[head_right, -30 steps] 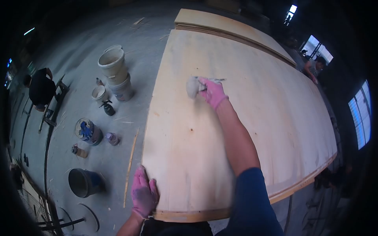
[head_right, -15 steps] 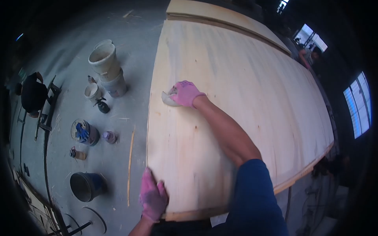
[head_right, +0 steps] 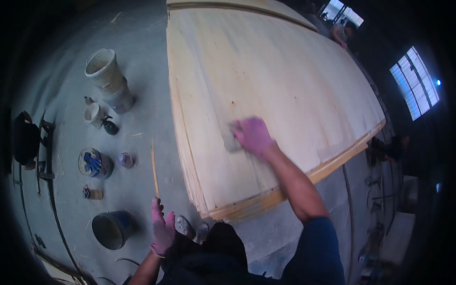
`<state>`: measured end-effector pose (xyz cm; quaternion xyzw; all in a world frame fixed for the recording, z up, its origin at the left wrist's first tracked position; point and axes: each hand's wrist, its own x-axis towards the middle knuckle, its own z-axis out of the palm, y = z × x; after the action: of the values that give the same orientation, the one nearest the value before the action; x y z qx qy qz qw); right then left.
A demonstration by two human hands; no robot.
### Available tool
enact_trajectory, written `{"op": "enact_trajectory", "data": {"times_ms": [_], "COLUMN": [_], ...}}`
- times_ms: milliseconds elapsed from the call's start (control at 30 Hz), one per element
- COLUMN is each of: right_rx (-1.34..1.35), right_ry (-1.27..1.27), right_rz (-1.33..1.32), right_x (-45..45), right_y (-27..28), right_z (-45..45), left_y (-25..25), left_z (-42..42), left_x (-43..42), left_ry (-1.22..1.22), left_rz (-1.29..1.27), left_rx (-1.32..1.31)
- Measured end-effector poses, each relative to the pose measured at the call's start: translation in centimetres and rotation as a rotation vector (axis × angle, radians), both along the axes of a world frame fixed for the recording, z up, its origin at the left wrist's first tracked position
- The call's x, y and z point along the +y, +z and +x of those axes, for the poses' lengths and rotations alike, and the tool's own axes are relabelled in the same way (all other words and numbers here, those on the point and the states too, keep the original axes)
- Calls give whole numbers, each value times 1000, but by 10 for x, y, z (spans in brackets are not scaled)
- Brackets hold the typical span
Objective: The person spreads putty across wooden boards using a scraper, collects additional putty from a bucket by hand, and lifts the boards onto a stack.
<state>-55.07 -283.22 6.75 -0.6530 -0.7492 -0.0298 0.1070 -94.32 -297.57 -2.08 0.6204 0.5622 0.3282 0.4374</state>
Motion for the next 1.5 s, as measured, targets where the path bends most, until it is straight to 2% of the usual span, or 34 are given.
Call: {"op": "enact_trajectory", "data": {"times_ms": [33,100,133,233,300,400,433,500,567,600,667,700,800,867,900,933,1000,1100,1133,1200,1267,1367,1467,1500], "right_rx": [-52,182,305,266,208,331,312,303,347,374,1023,1133,1473,1745,1757,1764,1758,1776,1821,1748,1588,2079,1291,1095], "right_ry": [79,36,2,-98,26,-16,-21,-101,-238,-300,-788,-844,-910,-922,-946,-964,-958,-909,-889,-914,-1057,-810,-1100,-1193], "right_rz": [149,-92,-218,-559,-404,-185,-100,-79,-140,-157,-414,-241,235,458,475,495,526,564,584,647,710,908,443,372], "right_x": [20,15,0,-60,-109,-165,-175,-180,-180,-173,-156,-146,-91,-68,-46,-16,43,132,166,231,304,393,432,448], "right_y": [-7,1,7,47,25,21,22,26,29,32,43,43,24,2,10,24,35,35,37,17,7,-9,-28,-23], "right_z": [1,-7,-13,-36,-31,-66,-81,-117,-152,-165,-183,-197,-198,-193,-196,-191,-172,-134,-124,-78,-37,21,67,74], "left_y": [-8,-22,-25,-53,-65,-77,-106,-114,-151,-150,-133,-122,-79,-41,-25,-22,-30,-35,-35,-39,-50,-66,-80,-84], "left_z": [-9,-23,-25,-41,-55,-93,-118,-143,-181,-194,-210,-216,-228,-206,-188,-170,-134,-87,-80,-79,-85,-111,-132,-137], "left_x": [-5,-10,-15,-17,-13,18,28,61,103,131,191,225,337,395,424,451,504,573,594,640,689,749,800,814], "left_ry": [-10,-58,12,29,14,-17,-59,-61,-42,-61,-33,9,-190,-248,-278,-318,-402,-485,-505,-502,-462,-401,-328,-290], "left_rz": [4,12,-64,-144,-226,-333,-246,-225,-276,-303,-268,-294,30,-27,-55,31,202,292,299,216,72,13,-167,-225], "left_rx": [33,106,80,-41,-77,12,150,157,107,118,50,-8,84,79,75,59,27,-69,-46,-10,12,159,204,153]}}
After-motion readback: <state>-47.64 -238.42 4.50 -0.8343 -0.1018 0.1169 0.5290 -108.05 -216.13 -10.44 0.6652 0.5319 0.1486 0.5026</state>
